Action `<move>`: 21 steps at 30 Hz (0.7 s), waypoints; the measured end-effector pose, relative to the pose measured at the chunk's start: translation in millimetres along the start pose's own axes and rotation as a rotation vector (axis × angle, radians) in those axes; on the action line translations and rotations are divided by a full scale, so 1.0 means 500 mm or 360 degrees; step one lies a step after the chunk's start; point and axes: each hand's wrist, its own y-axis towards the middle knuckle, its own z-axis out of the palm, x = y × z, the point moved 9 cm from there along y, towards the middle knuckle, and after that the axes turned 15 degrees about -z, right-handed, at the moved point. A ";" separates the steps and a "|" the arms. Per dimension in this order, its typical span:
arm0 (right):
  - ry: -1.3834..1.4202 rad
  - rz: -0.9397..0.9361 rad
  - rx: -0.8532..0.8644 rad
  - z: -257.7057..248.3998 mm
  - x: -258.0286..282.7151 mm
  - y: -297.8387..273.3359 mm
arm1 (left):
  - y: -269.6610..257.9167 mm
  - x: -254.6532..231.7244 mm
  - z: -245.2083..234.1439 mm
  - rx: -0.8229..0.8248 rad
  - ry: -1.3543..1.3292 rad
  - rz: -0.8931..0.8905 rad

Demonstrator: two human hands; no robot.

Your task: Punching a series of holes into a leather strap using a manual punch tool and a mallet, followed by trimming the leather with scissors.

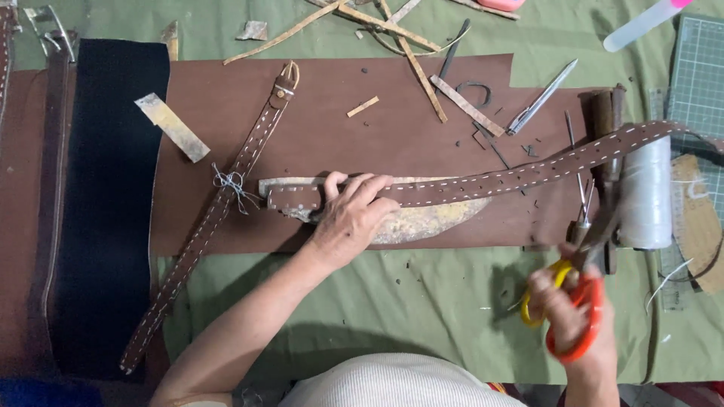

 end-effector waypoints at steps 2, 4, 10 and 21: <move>-0.0457 0.0175 0.0332 0.007 -0.015 -0.039 | 0.000 0.020 0.022 0.0186 -0.0086 -0.0128; -0.0695 0.0253 0.0458 0.020 -0.020 -0.059 | 0.001 0.020 0.022 0.0186 -0.0074 -0.0141; -0.1315 -0.0085 0.0988 0.099 -0.071 -0.102 | -0.003 0.051 0.023 0.0063 -0.0036 -0.0300; -0.1488 -0.1010 0.0580 0.025 0.075 -0.054 | 0.013 0.037 0.032 -0.0014 0.0074 -0.0324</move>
